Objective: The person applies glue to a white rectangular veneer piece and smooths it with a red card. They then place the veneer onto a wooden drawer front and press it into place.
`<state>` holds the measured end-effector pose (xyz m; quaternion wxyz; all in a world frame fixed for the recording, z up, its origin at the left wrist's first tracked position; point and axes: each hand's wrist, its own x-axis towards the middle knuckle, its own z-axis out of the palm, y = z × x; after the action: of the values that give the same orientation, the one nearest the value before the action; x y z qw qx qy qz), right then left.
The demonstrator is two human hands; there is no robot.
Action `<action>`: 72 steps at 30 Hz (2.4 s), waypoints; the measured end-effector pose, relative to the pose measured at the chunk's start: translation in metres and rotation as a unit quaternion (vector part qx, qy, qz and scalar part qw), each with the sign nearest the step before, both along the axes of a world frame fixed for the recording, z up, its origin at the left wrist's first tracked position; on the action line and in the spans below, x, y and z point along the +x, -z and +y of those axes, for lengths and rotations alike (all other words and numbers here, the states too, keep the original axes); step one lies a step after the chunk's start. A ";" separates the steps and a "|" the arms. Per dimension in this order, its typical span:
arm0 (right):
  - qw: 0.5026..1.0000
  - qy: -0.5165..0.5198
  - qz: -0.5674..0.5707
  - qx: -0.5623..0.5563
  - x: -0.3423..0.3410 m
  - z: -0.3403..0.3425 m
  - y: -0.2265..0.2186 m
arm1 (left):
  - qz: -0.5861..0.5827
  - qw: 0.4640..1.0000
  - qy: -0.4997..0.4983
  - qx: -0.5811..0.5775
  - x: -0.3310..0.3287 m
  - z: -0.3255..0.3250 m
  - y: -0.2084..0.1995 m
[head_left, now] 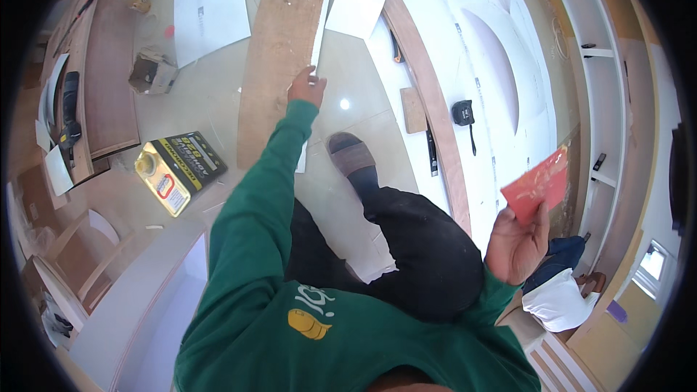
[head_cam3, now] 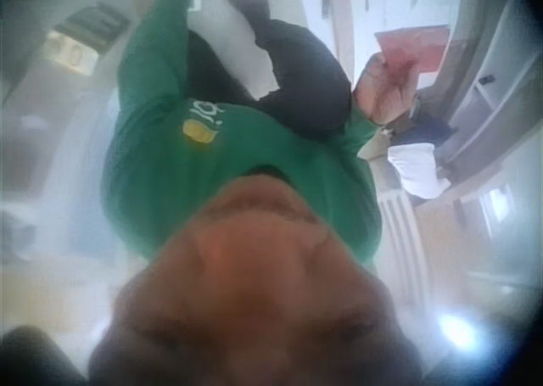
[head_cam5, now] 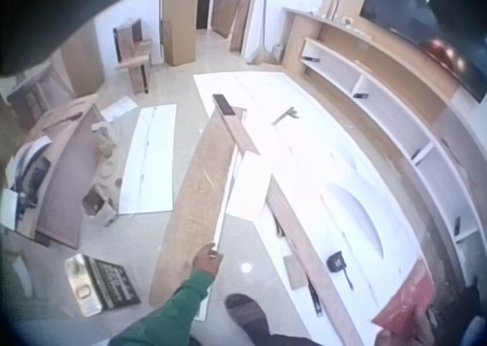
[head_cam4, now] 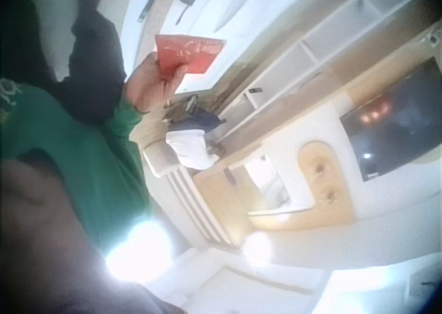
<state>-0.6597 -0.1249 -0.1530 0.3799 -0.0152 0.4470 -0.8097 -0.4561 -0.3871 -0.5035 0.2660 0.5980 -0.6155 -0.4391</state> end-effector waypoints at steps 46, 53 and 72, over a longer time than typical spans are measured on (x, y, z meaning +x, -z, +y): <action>0.995 -0.050 0.051 0.070 0.010 -0.085 -0.001 | 0.351 0.928 -0.040 0.117 0.024 -0.041 -0.045; 0.972 -0.229 -0.049 -0.007 0.031 -0.081 0.010 | -0.017 0.984 -0.135 0.117 0.169 0.102 0.078; 0.914 -0.398 -0.078 0.002 0.058 -0.195 0.294 | 0.033 0.972 -0.233 -0.020 0.150 0.090 0.063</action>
<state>-0.6019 -0.3198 -0.4473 0.7046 -0.1283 0.3743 -0.5891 -0.3066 -0.2974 -0.5669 0.3935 0.7047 -0.4586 -0.3718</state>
